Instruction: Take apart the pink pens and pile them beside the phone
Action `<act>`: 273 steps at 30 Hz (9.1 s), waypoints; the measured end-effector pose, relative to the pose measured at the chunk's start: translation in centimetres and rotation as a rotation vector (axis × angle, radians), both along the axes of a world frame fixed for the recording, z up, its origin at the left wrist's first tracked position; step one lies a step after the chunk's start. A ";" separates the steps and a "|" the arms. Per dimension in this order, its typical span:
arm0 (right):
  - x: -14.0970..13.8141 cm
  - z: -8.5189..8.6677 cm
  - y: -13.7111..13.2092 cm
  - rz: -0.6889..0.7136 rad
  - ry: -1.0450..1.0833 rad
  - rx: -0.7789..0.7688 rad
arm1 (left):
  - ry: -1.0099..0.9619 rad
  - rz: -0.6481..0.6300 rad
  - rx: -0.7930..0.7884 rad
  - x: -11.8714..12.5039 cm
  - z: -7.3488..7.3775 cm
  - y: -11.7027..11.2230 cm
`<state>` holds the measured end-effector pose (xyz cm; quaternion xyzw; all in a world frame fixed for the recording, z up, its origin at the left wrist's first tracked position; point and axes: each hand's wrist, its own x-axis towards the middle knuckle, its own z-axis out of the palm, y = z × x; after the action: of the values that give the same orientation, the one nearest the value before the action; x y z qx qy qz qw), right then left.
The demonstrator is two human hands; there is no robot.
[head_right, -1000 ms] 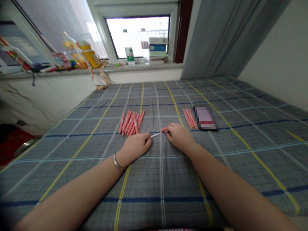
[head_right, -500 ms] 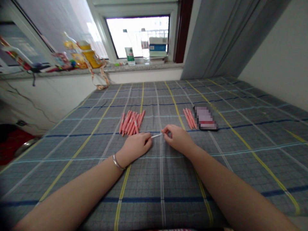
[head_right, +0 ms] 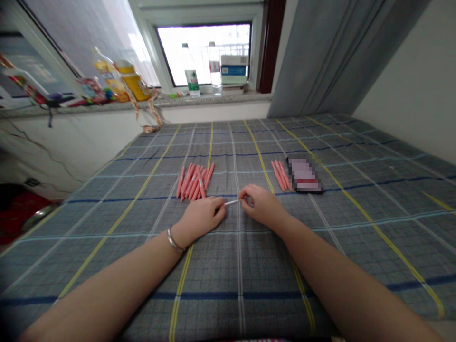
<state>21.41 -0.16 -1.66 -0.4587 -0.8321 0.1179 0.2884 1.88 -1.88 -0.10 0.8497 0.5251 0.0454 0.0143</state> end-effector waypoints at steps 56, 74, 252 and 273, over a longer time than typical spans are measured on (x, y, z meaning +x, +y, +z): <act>0.9 0.0 0.1 -0.033 -0.295 0.084 | -0.160 -0.089 0.051 -0.3 -0.4 0.4; 0.3 1.1 -0.4 -0.031 -0.082 0.166 | -0.151 -0.020 0.017 -0.2 0.0 0.2; -0.3 1.1 -0.8 0.098 0.075 -0.061 | -0.260 -0.152 0.101 -0.6 -0.6 0.4; -0.1 0.7 -0.3 -0.048 0.136 -0.183 | -0.224 -0.074 0.124 -0.5 -0.5 0.4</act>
<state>21.30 -0.50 -0.99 -0.4939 -0.7851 0.2173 0.3039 1.39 -1.53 -0.58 0.8573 0.4848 0.1720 0.0218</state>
